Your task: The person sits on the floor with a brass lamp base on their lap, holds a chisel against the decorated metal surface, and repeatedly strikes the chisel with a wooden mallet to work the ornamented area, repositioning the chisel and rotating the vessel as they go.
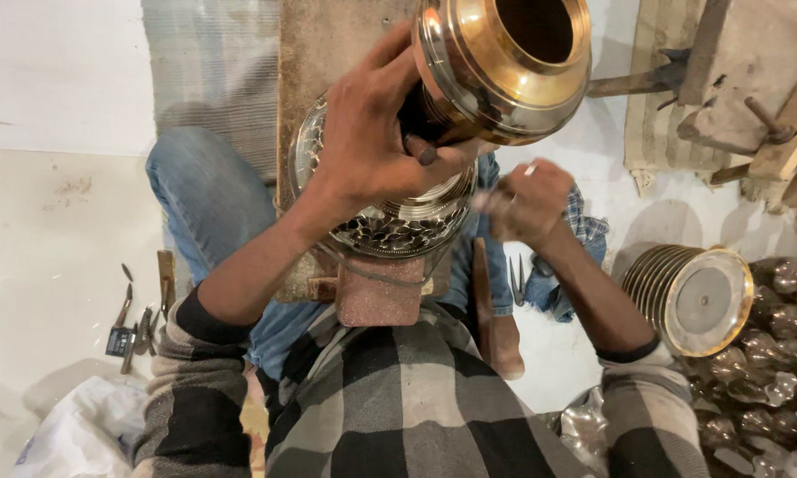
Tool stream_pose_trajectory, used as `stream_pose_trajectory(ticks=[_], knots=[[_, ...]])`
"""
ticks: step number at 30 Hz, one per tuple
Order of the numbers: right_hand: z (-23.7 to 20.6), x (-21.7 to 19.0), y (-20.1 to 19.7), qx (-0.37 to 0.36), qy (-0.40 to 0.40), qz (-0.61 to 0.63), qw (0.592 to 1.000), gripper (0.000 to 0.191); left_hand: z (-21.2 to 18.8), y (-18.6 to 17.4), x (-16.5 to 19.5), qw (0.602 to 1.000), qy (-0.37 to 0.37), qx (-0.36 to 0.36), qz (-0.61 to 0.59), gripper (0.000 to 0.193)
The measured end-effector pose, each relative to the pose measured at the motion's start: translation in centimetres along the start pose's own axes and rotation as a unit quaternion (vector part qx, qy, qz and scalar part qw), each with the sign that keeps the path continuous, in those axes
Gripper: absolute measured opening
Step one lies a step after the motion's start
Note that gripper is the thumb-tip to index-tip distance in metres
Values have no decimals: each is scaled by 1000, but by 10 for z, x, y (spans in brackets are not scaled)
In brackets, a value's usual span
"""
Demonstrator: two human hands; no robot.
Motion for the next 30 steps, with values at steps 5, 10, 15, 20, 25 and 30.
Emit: stream_pose_trajectory(ticks=[5,10,15,20,25,30], knots=[[-2,-4,7,10,67,161,985,23,0,-4,1,1000,5,10,20,64],[-13,-2,21,-3,146,129,981,44,0,-1,-4,1000,-7,6,16,60],[-10,-2,12,29,103,-2,994,39,-1,0,-5,1000,1,4,20,61],[-2,-37,17,-96,-37,-42,994,40,0,-3,1,1000,14,5,13,62],[5,-33,11,-39,54,-29,997,41,2,-12,4,999,6,12,47,59],[2,-39,16,-38,23,-98,994,56,0,-17,9,999,9,14,36,64]])
Point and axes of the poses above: each hand's wrist, its own z-axis towards the middle knuckle, its own y-axis out of the palm, x = y × z, the point moved 10 cm from there along z, towards the middle knuckle, and after that the axes turned 12 degrees about x, right-handed, at the moved point
